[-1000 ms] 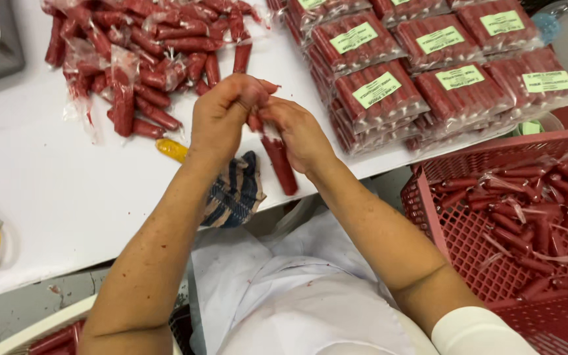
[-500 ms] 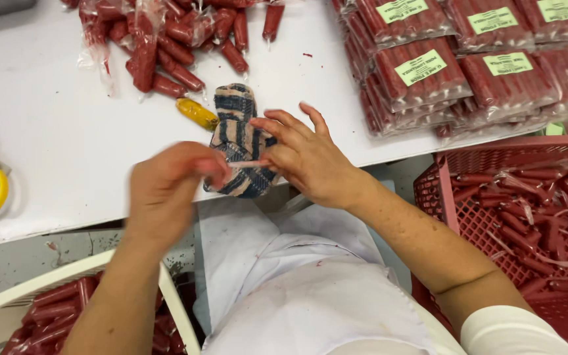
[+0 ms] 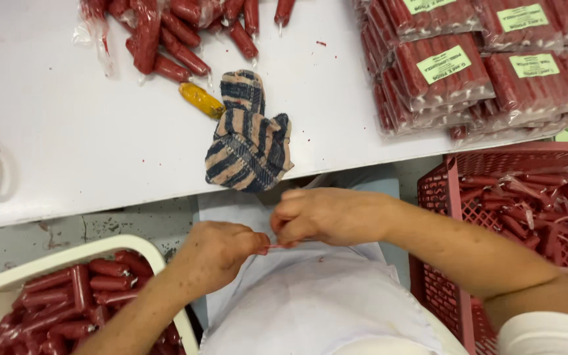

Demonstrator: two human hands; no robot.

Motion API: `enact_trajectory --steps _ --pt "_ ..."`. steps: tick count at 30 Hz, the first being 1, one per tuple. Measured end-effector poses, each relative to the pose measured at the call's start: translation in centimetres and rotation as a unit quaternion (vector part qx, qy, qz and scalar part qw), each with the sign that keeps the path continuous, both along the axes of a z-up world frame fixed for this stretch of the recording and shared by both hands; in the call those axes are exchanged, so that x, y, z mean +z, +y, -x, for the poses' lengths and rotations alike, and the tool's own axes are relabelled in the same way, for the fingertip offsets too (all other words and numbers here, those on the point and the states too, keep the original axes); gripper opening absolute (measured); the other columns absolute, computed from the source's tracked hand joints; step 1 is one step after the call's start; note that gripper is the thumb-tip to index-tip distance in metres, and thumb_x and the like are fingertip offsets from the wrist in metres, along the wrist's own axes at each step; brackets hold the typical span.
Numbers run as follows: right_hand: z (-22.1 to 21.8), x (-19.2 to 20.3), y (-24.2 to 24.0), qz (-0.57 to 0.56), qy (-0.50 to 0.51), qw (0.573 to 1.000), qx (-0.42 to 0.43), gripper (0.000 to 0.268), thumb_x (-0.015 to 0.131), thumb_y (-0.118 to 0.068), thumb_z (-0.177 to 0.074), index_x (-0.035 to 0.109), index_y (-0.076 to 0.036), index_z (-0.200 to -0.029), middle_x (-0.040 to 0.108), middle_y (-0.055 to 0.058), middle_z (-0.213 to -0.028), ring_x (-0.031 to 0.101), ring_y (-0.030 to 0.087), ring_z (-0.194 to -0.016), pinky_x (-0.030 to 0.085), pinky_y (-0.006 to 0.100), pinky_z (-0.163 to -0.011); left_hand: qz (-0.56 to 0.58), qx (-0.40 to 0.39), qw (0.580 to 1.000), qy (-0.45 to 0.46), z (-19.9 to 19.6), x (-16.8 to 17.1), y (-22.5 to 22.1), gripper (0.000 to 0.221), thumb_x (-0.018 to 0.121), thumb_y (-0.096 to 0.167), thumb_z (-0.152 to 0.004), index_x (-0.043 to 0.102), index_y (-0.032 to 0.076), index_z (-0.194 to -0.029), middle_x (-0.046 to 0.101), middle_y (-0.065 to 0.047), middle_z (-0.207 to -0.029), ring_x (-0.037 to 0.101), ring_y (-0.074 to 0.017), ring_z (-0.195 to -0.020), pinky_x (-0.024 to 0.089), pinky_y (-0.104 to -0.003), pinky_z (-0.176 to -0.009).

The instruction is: The person repeatedly wipes individual sausages with a striped cloth on a white table, then places them into a red basket. The person handles loose sausages and packaged sausage bundles on the table, using the cloth to clean each sausage before moving it.

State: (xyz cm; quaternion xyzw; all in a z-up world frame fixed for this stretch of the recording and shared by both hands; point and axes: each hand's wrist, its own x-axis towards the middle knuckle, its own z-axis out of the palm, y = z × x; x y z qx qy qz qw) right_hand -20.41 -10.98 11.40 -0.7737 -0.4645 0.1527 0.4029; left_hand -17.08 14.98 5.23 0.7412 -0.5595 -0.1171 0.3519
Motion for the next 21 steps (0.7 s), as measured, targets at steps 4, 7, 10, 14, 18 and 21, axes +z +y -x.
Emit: enact_trajectory --steps 4,7,10,14,18,21 --pt "1.9 0.0 -0.2 -0.141 0.188 0.971 -0.049 0.011 0.072 -0.023 -0.092 0.078 -0.015 -0.098 0.073 0.001 -0.092 0.072 0.025 -0.091 0.056 0.036 -0.082 0.107 0.037 0.988 -0.102 -0.4 1.6 -1.5 0.025 0.054 0.024 -0.102 0.066 0.018 -0.081 0.055 0.004 -0.064 0.060 -0.0190 -0.055 0.050 -0.030 -0.047" --pt "3.1 -2.3 1.6 -0.377 0.413 0.794 -0.237 0.025 0.084 -0.020 -0.078 0.075 0.003 -0.078 0.074 0.022 -0.094 0.070 0.024 -0.081 0.059 0.036 -0.071 0.205 0.073 0.975 0.034 -0.9 -3.2 -4.0 0.036 0.042 0.029 -0.102 0.076 0.020 -0.091 0.062 0.003 -0.069 0.065 -0.0223 -0.062 0.054 -0.035 -0.055" --pt "1.3 -5.2 2.9 -0.478 0.460 0.630 -0.403 0.012 0.080 -0.003 -0.082 0.075 0.002 -0.092 0.074 0.012 -0.091 0.071 0.022 -0.083 0.056 0.031 -0.081 0.302 0.163 0.852 0.394 -0.5 -7.2 -7.6 0.043 0.070 0.038 -0.089 0.075 -0.001 -0.106 0.072 -0.015 -0.081 0.065 -0.0217 -0.071 0.054 -0.036 -0.064" --pt "-2.7 -6.3 4.5 -0.511 0.294 0.644 -0.487 0.012 0.078 -0.004 -0.085 0.075 0.001 -0.096 0.075 0.013 -0.106 0.069 0.020 -0.101 0.051 0.028 -0.091 0.427 0.115 0.518 0.732 -0.5 -6.8 -11.5 0.034 0.054 0.026 -0.102 0.063 -0.005 -0.088 0.041 -0.012 -0.045 0.034 -0.0173 -0.027 0.033 -0.030 -0.030" --pt "-5.3 -7.3 4.4 -0.362 0.020 0.740 -0.567 0.005 0.076 -0.015 -0.090 0.079 -0.012 -0.092 0.076 0.006 -0.106 0.051 0.024 -0.128 0.033 0.036 -0.113 0.418 0.233 0.625 0.616 -3.0 -6.4 -12.0 0.020 0.058 0.013 -0.102 0.065 -0.001 -0.090 0.046 -0.013 -0.046 0.037 -0.0149 -0.027 0.038 -0.027 -0.030" --pt "-5.6 -7.1 2.8 -0.222 -0.133 0.810 -0.527 0.007 0.074 -0.025 -0.092 0.080 -0.022 -0.091 0.079 -0.003 -0.100 0.049 0.027 -0.134 0.026 0.038 -0.115 0.365 0.230 0.646 0.629 -4.2 -5.6 -9.5 0.019 0.058 0.010 -0.102 0.065 -0.002 -0.089 0.046 -0.014 -0.045 0.037 -0.0148 -0.026 0.038 -0.027 -0.029"
